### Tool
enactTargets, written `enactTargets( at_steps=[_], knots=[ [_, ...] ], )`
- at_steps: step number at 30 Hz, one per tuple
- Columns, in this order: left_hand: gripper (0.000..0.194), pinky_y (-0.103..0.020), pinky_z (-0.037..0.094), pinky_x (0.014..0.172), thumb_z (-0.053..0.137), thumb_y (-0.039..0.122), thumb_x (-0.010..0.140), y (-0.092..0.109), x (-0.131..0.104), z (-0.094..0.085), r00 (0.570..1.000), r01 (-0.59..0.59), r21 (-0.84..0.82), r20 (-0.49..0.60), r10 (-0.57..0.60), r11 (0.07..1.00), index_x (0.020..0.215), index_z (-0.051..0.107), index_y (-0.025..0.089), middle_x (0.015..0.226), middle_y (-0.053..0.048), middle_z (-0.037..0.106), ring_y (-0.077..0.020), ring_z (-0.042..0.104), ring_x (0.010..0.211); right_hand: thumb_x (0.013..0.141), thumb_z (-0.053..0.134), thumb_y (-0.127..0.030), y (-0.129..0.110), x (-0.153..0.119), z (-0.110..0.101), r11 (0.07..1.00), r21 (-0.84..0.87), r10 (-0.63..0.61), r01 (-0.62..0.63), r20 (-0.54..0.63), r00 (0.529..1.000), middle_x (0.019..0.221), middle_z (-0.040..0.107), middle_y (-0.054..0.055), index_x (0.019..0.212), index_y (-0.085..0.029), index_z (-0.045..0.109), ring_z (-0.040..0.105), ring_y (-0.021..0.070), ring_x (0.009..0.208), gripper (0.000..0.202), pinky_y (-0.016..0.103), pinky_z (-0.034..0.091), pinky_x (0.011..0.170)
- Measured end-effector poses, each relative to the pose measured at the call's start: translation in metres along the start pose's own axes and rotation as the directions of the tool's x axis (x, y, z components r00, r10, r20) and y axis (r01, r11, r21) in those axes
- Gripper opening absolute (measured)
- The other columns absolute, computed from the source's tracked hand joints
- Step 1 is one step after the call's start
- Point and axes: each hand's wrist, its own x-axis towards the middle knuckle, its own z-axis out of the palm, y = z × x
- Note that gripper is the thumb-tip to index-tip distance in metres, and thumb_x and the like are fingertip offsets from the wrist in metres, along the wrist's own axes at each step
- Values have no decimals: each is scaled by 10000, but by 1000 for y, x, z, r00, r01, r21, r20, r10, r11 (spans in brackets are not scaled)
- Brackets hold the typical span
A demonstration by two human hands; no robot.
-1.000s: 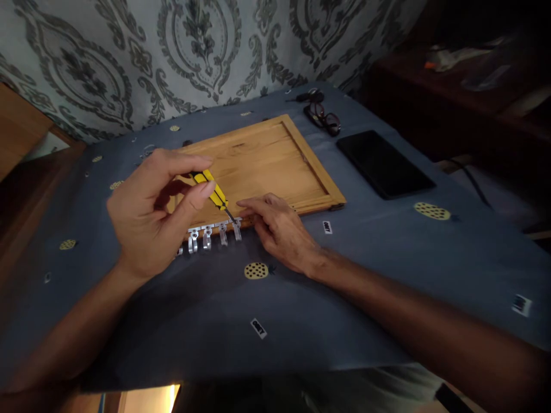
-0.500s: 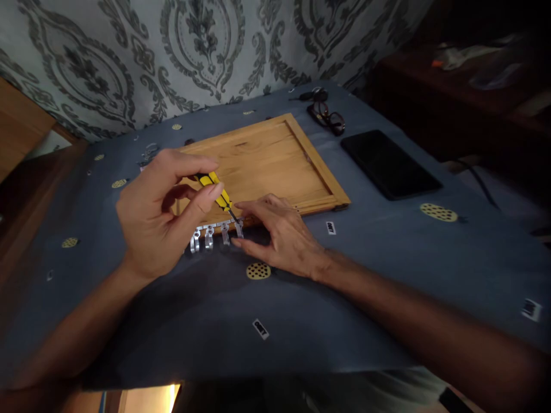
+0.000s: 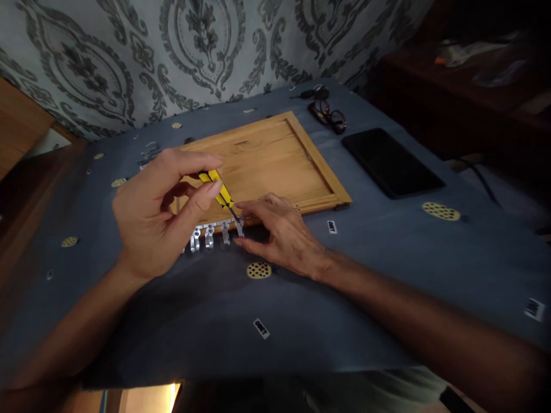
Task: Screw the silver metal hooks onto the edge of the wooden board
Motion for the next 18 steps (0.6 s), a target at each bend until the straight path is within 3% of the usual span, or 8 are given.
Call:
enactTargets(
  at_steps=[10,15,18],
  knots=[
    [326,-197,526,562,694,105,801,-3,0,4,999,-49,-34,-11,49,998,1083,665,266,929,-4,676,-115,612,875,802,714,-361,1,0,1,1000,-6,-6,6,-7,1000,1018,694,94,1210,-150,586,578,263,960,477,415,434,846],
    [397,-247,595,653,683,147,815,-2,-2,2,999,26,-12,-18,-27,1000,1172,630,311,1005,17,681,-128,672,867,808,704,-354,0,0,0,1000,5,-3,3,1,1000,1015,694,76,1223,-160,578,575,258,955,475,417,432,853],
    [388,-247,593,623,690,173,815,-3,-3,2,997,75,-10,-30,-75,997,1171,629,314,984,1,675,-137,683,853,800,715,-340,-1,0,0,1000,1,-2,2,4,1000,1018,692,82,1222,-129,581,573,256,954,491,405,432,850]
  ],
)
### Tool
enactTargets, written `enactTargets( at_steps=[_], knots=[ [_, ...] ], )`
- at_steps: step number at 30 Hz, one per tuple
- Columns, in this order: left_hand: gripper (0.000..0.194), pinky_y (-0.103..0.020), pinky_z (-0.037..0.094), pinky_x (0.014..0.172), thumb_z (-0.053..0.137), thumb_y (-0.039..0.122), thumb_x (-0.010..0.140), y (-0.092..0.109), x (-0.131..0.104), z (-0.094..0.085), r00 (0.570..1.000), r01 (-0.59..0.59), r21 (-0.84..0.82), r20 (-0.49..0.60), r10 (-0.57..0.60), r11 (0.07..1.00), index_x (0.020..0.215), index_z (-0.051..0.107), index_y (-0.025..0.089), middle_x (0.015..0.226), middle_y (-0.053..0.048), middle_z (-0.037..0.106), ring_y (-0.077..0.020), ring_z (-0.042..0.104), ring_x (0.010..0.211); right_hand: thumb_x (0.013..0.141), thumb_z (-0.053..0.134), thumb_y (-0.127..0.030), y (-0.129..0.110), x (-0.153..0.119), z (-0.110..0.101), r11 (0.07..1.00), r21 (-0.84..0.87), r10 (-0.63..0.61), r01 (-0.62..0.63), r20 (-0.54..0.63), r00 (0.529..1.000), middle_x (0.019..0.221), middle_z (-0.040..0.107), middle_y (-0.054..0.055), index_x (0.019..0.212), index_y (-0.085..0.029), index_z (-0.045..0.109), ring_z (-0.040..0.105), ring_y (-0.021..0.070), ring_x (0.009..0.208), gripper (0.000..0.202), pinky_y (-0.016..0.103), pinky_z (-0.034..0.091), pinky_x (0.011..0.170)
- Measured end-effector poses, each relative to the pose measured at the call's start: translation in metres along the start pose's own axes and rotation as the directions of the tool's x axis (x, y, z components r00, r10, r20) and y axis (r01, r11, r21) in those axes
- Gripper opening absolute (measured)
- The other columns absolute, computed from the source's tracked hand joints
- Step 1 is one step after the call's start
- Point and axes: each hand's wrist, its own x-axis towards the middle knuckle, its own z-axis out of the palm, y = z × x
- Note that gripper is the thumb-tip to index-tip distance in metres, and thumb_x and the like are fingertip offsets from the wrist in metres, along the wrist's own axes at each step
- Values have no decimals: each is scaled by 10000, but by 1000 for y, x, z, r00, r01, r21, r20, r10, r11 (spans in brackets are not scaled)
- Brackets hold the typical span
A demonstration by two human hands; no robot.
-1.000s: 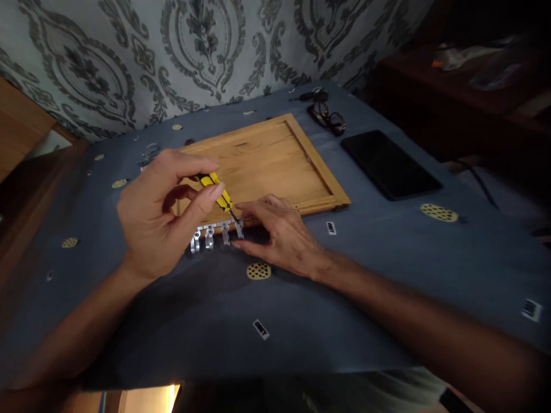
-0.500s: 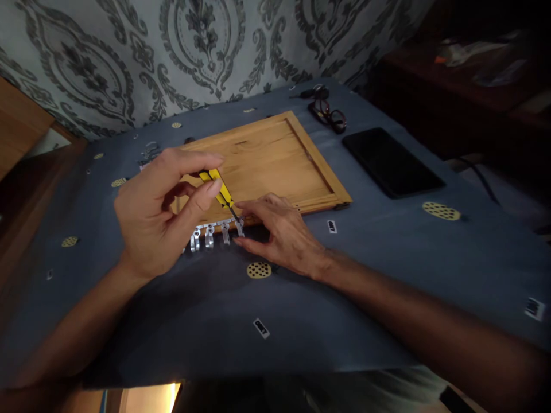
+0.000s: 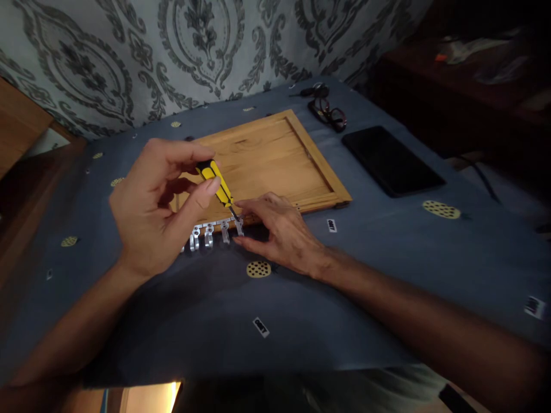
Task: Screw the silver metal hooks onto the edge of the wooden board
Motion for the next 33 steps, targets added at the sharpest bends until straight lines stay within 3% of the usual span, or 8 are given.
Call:
enactTargets(
  at_steps=[8,15,24,30,33],
  knots=[
    [311,-163,538,540,745,158,774,0,5,3,996,-76,-22,-38,75,997,1048,668,282,871,11,637,-88,612,795,813,696,-359,0,0,0,1000,2,11,-11,12,1000,1028,682,92,1230,-165,577,567,265,976,475,419,428,853],
    [284,-159,574,669,691,127,811,3,7,-2,999,-38,5,29,38,999,1063,688,257,916,26,695,-60,643,790,810,700,-353,0,1,0,1000,-3,15,-15,15,1000,1023,685,105,1227,-142,581,566,260,949,482,423,430,853],
    [224,-194,517,533,766,144,743,4,12,0,999,-44,-19,-19,44,999,934,718,251,834,-13,657,-112,618,789,818,690,-358,0,0,0,1000,6,11,-12,19,1000,1027,687,99,1229,-161,576,563,269,969,470,425,426,851],
    [322,-245,616,717,717,140,793,7,7,1,999,31,-72,-33,-33,997,1082,687,276,936,11,707,-112,686,825,808,707,-343,0,0,0,1000,-9,26,-26,20,999,1025,685,92,1239,-159,573,566,257,973,488,405,423,860],
    [285,-252,620,698,700,160,812,4,4,2,999,39,-113,-24,-42,993,1061,695,300,920,9,712,-129,693,822,801,716,-345,0,1,0,1000,-16,24,-24,14,1000,1024,684,97,1236,-154,579,571,259,965,495,408,426,854]
  ],
)
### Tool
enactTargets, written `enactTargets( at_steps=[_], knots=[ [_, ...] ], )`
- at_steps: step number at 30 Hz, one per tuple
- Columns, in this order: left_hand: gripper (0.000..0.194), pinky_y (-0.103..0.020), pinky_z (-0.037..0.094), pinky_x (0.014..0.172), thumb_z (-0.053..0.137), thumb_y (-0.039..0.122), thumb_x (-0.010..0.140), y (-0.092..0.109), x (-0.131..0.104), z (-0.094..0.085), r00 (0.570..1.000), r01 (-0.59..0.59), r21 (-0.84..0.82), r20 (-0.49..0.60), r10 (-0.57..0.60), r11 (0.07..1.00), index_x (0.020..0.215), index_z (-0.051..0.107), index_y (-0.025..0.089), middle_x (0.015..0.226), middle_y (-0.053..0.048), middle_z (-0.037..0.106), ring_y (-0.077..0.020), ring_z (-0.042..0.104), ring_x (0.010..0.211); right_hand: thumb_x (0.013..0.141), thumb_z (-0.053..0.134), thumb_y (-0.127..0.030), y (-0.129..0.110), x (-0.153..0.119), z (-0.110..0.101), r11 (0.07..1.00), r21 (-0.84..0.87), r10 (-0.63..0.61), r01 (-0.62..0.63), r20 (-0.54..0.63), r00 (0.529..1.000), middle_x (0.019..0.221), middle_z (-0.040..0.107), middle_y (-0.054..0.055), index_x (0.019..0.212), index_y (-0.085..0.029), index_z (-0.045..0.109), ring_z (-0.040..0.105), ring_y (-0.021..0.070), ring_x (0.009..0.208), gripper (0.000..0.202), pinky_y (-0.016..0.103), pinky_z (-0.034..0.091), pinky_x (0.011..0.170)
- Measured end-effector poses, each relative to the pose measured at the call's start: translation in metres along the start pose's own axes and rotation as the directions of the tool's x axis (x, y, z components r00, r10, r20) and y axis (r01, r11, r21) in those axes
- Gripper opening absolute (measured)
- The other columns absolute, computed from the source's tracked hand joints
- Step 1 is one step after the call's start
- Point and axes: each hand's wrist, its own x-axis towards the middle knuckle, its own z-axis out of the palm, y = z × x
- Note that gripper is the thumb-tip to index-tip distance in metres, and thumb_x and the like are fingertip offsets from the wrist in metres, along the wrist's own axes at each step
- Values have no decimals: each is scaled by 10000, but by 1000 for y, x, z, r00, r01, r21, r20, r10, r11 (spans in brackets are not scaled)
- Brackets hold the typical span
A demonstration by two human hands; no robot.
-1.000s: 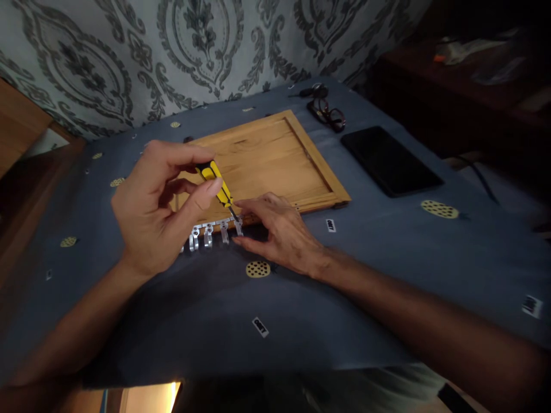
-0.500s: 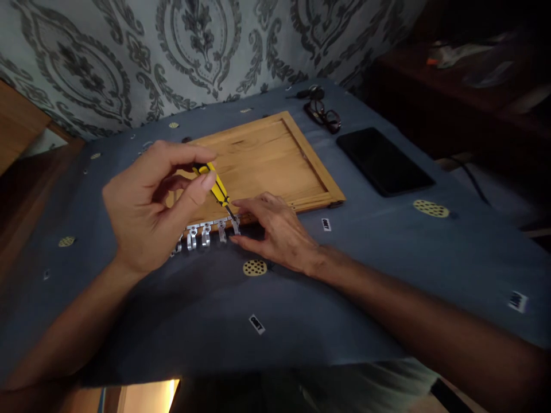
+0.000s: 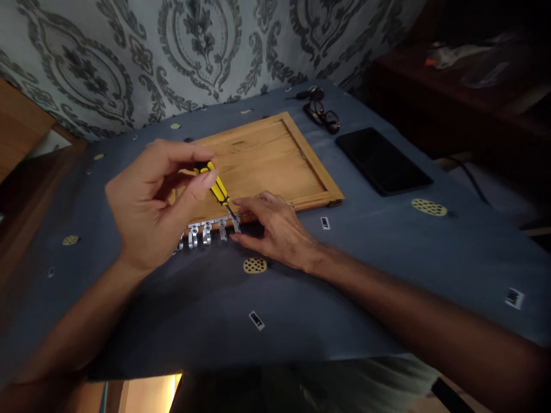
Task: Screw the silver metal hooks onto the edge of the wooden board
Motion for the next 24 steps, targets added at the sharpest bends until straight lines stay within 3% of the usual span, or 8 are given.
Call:
enactTargets(
  at_steps=[6,10,16,24],
  knots=[
    [283,-195,573,605,761,142,755,0,4,0,992,-127,85,16,126,988,992,699,285,854,-2,665,-105,626,802,802,711,-372,1,0,1,1000,-17,-25,25,-13,1000,1016,678,104,1227,-136,581,573,265,947,503,414,433,848],
    [200,-199,574,631,712,122,797,3,6,-3,993,-112,87,39,109,990,952,699,248,834,15,675,-82,625,781,795,722,-348,2,0,2,999,-16,-43,42,-37,998,1032,680,115,1226,-130,579,578,268,961,504,406,441,843],
    [217,-257,614,733,655,168,848,2,3,-7,995,-42,106,90,33,993,1056,666,229,945,20,700,-99,681,849,790,720,-359,3,0,2,999,-13,-31,31,-40,999,1010,686,106,1221,-147,587,582,272,943,498,418,446,834],
    [242,-172,565,637,738,157,778,1,4,-5,995,-97,136,48,92,986,989,693,265,856,35,665,-74,628,803,804,706,-355,1,-1,0,1000,1,-18,18,-16,1000,1022,681,107,1233,-137,586,570,265,948,496,413,431,849]
  ],
)
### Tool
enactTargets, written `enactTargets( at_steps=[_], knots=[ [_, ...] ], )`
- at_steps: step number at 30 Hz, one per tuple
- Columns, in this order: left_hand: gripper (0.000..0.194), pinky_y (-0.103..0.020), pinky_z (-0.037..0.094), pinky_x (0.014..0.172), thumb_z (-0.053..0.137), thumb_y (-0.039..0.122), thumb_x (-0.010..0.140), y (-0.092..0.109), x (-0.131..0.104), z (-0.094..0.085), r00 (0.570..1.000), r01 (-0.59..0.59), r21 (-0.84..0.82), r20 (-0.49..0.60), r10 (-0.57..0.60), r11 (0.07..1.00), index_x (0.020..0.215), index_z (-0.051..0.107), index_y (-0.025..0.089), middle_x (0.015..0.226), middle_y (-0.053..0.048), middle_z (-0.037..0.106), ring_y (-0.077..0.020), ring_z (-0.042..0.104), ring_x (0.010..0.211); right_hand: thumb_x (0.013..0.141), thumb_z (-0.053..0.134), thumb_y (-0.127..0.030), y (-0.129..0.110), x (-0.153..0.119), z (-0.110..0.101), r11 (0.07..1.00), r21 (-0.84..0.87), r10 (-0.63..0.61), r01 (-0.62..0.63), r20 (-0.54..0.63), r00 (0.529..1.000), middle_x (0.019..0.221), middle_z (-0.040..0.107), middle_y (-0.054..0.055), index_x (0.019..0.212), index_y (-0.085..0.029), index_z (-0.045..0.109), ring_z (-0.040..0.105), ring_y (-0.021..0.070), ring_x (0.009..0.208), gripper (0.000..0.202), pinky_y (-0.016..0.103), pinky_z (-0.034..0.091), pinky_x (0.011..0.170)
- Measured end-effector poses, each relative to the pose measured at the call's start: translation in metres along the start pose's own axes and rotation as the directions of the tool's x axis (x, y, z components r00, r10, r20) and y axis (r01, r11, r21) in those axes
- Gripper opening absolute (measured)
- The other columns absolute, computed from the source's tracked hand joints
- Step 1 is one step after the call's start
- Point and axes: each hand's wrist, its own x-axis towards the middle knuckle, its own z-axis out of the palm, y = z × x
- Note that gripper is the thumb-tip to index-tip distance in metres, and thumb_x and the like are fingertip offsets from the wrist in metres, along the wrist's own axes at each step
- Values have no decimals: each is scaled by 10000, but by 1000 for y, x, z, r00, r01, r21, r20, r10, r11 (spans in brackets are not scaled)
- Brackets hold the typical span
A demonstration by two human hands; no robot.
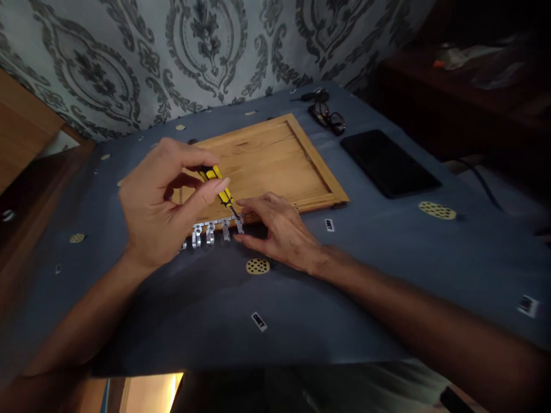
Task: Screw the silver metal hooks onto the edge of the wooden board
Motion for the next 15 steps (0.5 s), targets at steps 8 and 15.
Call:
enactTargets(
  at_steps=[8,15],
  knots=[
    [280,-271,615,714,666,154,828,0,0,-1,994,102,-97,59,-97,990,1081,689,270,948,1,700,-131,682,868,805,706,-336,0,0,0,1000,20,9,-9,11,1000,1032,685,112,1242,-134,581,560,273,974,498,418,417,856],
    [181,-191,539,574,753,191,761,2,4,1,997,68,-58,-22,-70,996,931,715,238,835,0,642,-93,613,798,807,706,-343,0,0,0,1000,-1,5,-5,5,1000,1029,678,108,1227,-143,577,556,269,979,483,412,419,857]
  ],
)
